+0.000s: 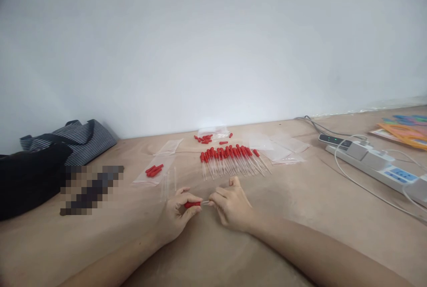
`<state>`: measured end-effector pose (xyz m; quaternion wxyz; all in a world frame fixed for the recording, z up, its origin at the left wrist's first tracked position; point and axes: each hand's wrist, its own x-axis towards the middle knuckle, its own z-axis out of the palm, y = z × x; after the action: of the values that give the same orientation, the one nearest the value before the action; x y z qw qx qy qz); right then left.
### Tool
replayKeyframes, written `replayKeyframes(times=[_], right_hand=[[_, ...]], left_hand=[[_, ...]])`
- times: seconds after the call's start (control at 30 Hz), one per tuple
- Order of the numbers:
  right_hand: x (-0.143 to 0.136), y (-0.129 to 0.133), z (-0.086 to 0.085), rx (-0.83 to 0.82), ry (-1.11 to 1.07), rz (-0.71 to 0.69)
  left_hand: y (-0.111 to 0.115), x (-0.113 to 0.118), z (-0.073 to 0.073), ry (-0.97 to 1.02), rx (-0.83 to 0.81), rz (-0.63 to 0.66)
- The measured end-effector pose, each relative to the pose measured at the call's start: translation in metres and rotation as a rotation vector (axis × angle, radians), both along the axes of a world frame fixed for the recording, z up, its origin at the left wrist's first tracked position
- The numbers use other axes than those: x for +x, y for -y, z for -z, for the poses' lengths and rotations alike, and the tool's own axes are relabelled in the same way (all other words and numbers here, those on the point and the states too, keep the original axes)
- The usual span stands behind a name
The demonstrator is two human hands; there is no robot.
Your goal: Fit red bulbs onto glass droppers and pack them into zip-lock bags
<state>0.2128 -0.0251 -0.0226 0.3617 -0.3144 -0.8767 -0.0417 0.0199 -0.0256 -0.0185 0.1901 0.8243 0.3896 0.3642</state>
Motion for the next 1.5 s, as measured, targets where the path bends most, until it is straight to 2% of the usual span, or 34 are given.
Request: replayKeyframes(times=[0.27, 0.47, 0.6, 0.77, 0.87, 0.97, 1.07, 1.17, 1.23, 1.33, 1.5], right_hand=[[-0.005, 0.002, 0.005, -0.101, 0.077, 0.034], [-0.006, 0.003, -0.003, -0.234, 0.096, 0.031], [0.002, -0.001, -0.008, -0.213, 0.077, 0.077], [0.006, -0.004, -0.003, -0.142, 0.118, 0.111], [0.002, -0.004, 0.002, -0.142, 0.066, 0.192], [-0.006, -0.011, 0.005, -0.17, -0.049, 0.321], [-0.018, -0.025, 0.004, -0.205, -0.135, 0.445], [-0.034, -0.043, 0.002, -0.249, -0.169, 0.538], [-0.043, -0.055, 0.001, -0.271, -0.183, 0.581], [-0.052, -0.067, 0.002, -0.291, -0.172, 0.631], [-0.053, -0.072, 0.005, -0.317, -0.145, 0.661]], left_hand=[[0.001, 0.0, 0.0, -0.036, 0.035, -0.002], [-0.007, -0.003, -0.003, -0.099, 0.017, -0.007], [-0.013, -0.01, -0.008, -0.113, 0.076, -0.086], [-0.017, -0.018, -0.01, -0.129, 0.137, -0.084], [-0.026, -0.026, -0.013, -0.161, 0.206, -0.208], [-0.04, -0.045, -0.016, -0.251, 0.247, -0.462], [-0.056, -0.069, -0.017, -0.337, 0.195, -0.699], [-0.066, -0.089, -0.016, -0.422, 0.111, -0.863], [-0.07, -0.097, -0.015, -0.451, 0.075, -0.913], [-0.072, -0.103, -0.014, -0.464, 0.059, -0.921], [-0.074, -0.103, -0.012, -0.474, 0.061, -0.913]])
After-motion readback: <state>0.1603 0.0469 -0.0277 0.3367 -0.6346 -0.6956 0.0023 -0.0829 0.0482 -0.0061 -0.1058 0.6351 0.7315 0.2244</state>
